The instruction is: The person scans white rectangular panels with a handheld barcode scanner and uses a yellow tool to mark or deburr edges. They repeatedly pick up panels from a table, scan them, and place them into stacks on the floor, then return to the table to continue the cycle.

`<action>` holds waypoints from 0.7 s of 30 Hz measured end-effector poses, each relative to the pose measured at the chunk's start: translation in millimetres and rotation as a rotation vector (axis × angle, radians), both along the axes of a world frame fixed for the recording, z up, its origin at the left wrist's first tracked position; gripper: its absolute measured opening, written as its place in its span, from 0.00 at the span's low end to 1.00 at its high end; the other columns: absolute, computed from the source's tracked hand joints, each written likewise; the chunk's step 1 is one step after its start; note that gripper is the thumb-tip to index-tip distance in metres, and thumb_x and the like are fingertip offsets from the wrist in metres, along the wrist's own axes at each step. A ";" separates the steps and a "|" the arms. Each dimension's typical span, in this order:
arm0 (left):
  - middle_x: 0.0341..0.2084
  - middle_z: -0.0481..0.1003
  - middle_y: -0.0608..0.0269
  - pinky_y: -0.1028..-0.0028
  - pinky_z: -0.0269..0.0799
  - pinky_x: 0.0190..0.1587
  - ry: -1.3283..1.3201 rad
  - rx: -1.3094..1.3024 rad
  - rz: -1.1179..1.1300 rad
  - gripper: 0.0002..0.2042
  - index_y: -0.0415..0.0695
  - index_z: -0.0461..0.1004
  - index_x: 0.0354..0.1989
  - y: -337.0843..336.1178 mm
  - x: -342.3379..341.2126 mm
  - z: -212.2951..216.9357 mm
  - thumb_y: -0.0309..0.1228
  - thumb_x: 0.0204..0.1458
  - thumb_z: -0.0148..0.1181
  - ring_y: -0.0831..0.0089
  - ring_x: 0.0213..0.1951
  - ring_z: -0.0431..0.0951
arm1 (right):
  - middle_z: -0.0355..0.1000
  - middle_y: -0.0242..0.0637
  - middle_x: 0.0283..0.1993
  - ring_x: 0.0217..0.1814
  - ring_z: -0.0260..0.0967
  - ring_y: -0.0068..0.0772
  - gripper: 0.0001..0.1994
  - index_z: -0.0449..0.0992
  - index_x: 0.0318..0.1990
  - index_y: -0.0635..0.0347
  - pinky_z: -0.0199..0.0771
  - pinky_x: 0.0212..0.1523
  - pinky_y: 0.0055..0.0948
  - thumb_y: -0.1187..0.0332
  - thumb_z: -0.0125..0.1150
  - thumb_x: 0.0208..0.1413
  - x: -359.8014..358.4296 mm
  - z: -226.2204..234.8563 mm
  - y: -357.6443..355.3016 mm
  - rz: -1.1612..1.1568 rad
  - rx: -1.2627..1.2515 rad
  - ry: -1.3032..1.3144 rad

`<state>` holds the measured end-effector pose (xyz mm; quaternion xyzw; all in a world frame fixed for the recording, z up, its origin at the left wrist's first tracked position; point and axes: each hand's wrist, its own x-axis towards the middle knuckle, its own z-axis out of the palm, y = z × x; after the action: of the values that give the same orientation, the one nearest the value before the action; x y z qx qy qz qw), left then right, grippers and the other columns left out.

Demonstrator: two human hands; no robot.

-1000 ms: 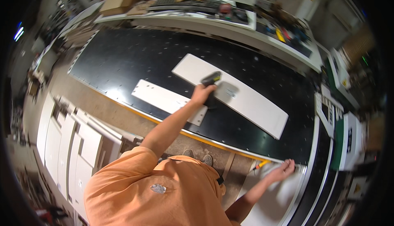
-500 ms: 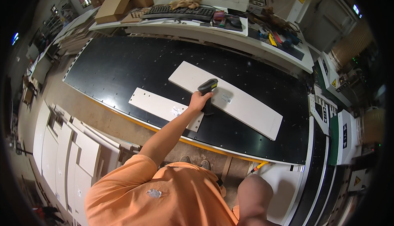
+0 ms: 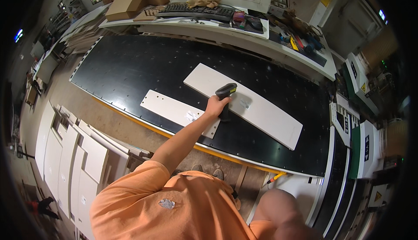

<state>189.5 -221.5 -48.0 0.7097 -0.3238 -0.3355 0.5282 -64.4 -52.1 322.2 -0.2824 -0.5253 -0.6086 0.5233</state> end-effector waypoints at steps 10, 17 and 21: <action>0.25 0.80 0.58 0.72 0.72 0.34 0.009 -0.098 0.003 0.23 0.30 0.81 0.38 3.8 -6.4 8.5 0.42 0.47 0.67 0.75 0.29 0.77 | 0.73 0.48 0.44 0.44 0.69 0.47 0.11 0.73 0.46 0.71 0.70 0.52 0.44 0.73 0.55 0.59 -272.4 -439.9 -136.3 -2.139 2.033 1.556; 0.23 0.79 0.57 0.71 0.71 0.33 -0.115 -0.027 0.043 0.22 0.29 0.80 0.35 2.4 -11.4 9.3 0.42 0.48 0.66 0.75 0.28 0.75 | 0.74 0.52 0.53 0.56 0.74 0.50 0.26 0.68 0.59 0.68 0.73 0.57 0.42 0.70 0.61 0.51 -241.8 -623.6 -126.9 -1.082 1.881 2.062; 0.22 0.78 0.59 0.71 0.70 0.33 -0.146 -0.080 0.050 0.22 0.29 0.80 0.34 0.4 -11.5 7.9 0.42 0.48 0.66 0.76 0.27 0.74 | 0.78 0.47 0.37 0.33 0.78 0.40 0.14 0.77 0.45 0.64 0.77 0.31 0.38 0.64 0.58 0.57 -267.6 -603.8 -135.3 -1.368 1.730 2.416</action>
<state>178.0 -221.1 -40.0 0.7185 -0.3567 -0.2562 0.5394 -332.0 -187.4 -281.5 0.3734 -0.8587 0.2481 -0.2482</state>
